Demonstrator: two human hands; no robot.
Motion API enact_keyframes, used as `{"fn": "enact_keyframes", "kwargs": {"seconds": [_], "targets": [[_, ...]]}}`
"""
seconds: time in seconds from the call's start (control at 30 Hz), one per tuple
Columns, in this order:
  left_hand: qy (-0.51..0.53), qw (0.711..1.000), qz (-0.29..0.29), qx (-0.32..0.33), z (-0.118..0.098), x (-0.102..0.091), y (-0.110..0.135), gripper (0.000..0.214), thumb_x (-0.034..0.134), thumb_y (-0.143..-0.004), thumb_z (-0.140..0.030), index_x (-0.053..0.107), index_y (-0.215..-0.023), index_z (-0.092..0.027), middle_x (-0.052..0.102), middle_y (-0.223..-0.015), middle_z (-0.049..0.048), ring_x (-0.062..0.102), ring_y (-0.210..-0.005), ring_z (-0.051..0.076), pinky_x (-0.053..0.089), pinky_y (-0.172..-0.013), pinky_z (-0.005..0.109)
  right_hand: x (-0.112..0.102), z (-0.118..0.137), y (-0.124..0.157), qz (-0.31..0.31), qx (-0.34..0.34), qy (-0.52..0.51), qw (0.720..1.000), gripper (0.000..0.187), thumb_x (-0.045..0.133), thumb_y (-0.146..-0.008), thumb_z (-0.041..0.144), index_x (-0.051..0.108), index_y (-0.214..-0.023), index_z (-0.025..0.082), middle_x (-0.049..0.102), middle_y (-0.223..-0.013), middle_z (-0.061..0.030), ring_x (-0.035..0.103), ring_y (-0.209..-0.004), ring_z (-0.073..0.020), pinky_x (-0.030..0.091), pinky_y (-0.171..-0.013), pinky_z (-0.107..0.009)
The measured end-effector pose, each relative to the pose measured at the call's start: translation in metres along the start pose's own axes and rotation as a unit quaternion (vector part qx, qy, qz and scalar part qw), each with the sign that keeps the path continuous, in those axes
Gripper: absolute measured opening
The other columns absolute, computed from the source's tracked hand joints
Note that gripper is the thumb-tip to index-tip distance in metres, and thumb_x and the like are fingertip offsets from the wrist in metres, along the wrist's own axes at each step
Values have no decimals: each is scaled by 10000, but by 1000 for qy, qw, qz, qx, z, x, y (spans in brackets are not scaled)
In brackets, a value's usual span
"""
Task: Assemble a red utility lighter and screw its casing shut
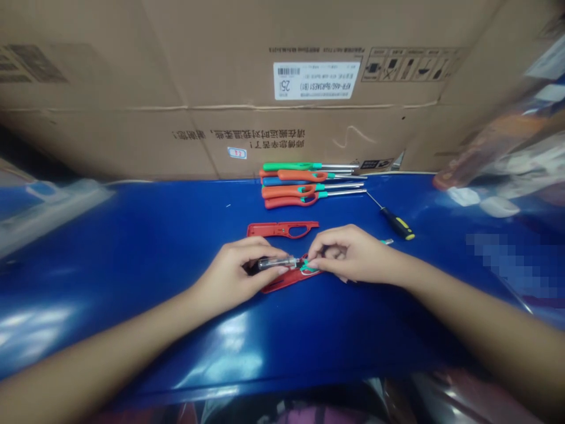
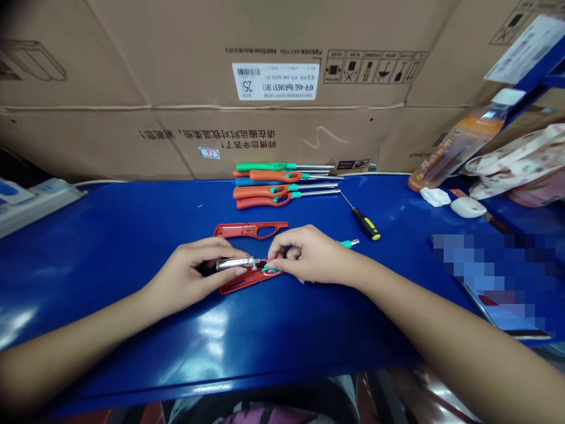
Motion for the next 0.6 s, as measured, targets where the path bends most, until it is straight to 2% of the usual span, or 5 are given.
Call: {"fn": "enact_keyframes", "kwargs": {"seconds": [0.13,0.3,0.47,0.53,0.6], "targets": [[40,997,-2,-59,-6,1,6,191,735,-865,-338,810,-984,-209,766,-885,47,590,-596,103,433,-523,209,3,-3,0,3,26,-42,999,239,722,-856,400,678,-887,167,557,-518,62,529,-393,-78,382,-380,-180],[144,969,66,-192,-2,11,14,287,707,-879,-422,783,-1042,-199,730,-691,10,521,-433,83,408,-397,183,2,-3,-2,13,53,-52,997,284,673,-894,443,669,-901,159,492,-425,84,454,-334,-68,343,-341,-171],[148,974,27,-170,7,10,9,259,728,-861,-369,780,-1038,-187,787,-870,41,633,-574,113,492,-473,183,4,-1,-1,38,66,-60,995,302,673,-889,465,672,-886,163,517,-506,69,457,-380,-63,347,-365,-183],[145,976,12,-160,9,9,8,244,723,-870,-363,782,-1038,-197,796,-902,39,683,-657,132,532,-542,190,6,-1,0,32,44,-48,997,276,691,-878,438,696,-894,163,555,-587,47,469,-439,-60,356,-405,-190],[144,979,5,-146,9,8,7,223,723,-875,-361,787,-1025,-208,802,-955,36,729,-784,158,579,-676,216,7,-1,1,13,7,-15,1000,232,703,-872,395,722,-882,164,603,-671,21,482,-510,-61,373,-458,-198]]}}
Point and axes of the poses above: each hand's wrist, its own y-axis away from the middle knuckle, its own x-axis out of the palm, z = x × y, the point moved 4 cm from there along -y, towards the middle knuckle
